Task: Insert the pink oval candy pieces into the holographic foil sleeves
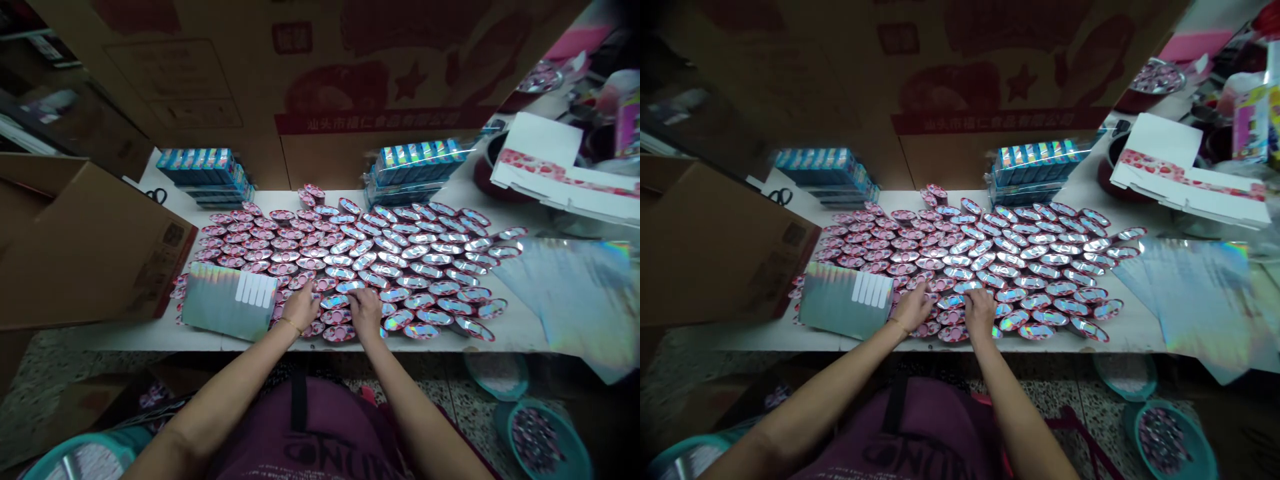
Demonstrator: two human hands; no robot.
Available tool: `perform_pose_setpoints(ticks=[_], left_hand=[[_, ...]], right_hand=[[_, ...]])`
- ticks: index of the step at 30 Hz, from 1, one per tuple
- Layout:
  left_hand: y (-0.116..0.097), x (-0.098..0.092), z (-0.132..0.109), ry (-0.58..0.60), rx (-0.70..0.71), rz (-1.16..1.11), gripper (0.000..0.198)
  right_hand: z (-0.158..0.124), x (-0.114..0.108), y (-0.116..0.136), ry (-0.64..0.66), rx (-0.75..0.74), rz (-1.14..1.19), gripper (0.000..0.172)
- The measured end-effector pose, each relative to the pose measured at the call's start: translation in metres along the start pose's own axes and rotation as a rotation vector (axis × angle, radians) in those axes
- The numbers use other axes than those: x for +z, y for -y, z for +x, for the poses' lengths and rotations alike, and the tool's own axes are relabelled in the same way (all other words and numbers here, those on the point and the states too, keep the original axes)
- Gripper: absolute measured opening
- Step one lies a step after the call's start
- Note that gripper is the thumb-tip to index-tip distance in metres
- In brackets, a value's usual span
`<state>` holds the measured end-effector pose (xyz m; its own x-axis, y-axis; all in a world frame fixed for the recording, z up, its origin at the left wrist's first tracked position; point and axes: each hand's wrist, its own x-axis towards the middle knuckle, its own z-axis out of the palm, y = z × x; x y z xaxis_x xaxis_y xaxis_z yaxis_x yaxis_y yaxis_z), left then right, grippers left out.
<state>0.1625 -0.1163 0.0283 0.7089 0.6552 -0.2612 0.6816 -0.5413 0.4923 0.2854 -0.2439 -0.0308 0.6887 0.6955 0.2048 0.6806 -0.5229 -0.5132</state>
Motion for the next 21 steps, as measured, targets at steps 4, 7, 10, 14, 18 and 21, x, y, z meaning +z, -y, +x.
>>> perform_pose_setpoints(ticks=[4,7,10,14,18,21], left_hand=[[0.068,-0.068,-0.006,-0.316,0.109,0.003,0.034],[0.135,-0.119,0.002,-0.311,0.086,0.262,0.041],[0.185,-0.142,0.015,-0.163,0.076,0.381,0.034],[0.209,-0.14,0.031,-0.047,0.145,0.335,0.017],[0.209,-0.138,0.037,0.017,0.191,0.262,0.02],[0.212,-0.141,0.038,0.031,0.232,0.182,0.024]], right_hand=[[-0.009,-0.005,0.001,0.152,-0.263,-0.162,0.027],[-0.004,0.0,0.024,0.122,-0.301,-0.099,0.028],[0.012,0.017,0.08,0.084,-0.387,0.1,0.028],[0.038,0.058,0.179,0.121,-0.544,0.104,0.027],[0.052,0.104,0.235,0.205,-0.618,-0.071,0.029],[0.05,0.123,0.239,0.226,-0.666,-0.113,0.03]])
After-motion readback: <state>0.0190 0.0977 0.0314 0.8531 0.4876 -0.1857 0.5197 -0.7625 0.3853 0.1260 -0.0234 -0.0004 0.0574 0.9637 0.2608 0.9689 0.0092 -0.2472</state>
